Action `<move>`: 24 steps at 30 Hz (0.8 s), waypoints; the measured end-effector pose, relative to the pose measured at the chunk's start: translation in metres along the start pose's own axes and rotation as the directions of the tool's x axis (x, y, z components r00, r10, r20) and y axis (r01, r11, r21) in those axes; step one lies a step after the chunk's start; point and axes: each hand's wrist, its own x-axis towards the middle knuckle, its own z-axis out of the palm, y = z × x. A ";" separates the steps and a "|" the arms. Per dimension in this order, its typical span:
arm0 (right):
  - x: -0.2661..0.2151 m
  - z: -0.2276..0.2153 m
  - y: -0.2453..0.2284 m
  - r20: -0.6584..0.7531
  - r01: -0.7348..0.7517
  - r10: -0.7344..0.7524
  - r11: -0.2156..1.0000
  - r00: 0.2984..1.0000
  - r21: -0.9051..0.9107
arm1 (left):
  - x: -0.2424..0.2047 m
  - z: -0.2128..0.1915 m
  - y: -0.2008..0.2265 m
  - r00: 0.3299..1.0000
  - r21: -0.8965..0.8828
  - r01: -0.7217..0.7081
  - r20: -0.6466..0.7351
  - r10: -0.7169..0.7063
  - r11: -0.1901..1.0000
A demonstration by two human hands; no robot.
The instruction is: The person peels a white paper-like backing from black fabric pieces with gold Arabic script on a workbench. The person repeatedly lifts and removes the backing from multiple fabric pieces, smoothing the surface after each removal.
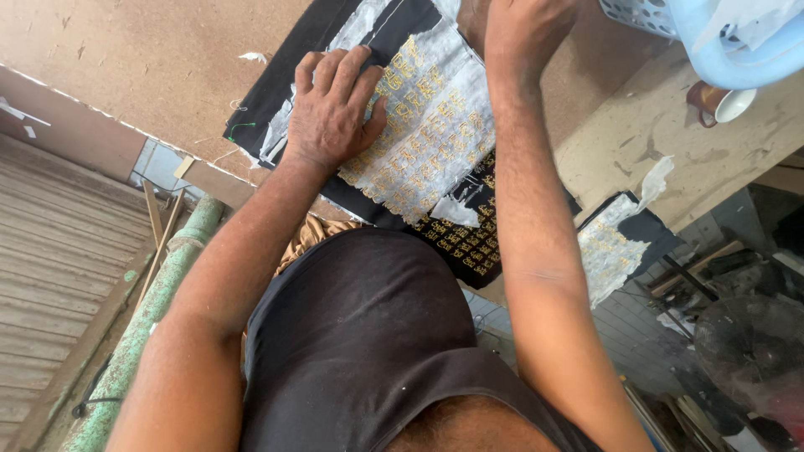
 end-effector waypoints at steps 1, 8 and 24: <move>-0.001 -0.015 -0.006 -0.020 0.095 -0.097 0.993 0.995 -0.066 | -0.002 -0.001 0.000 1.000 -0.004 -0.011 0.007 0.011 1.000; -0.019 -0.072 -0.079 0.270 0.357 -0.452 0.872 0.850 0.336 | 0.004 0.000 -0.001 0.996 0.131 -0.042 0.083 0.031 0.990; -0.070 -0.155 0.055 -0.021 -0.091 0.095 0.985 0.995 0.147 | 0.003 0.003 -0.001 0.997 0.148 -0.044 0.065 0.035 0.988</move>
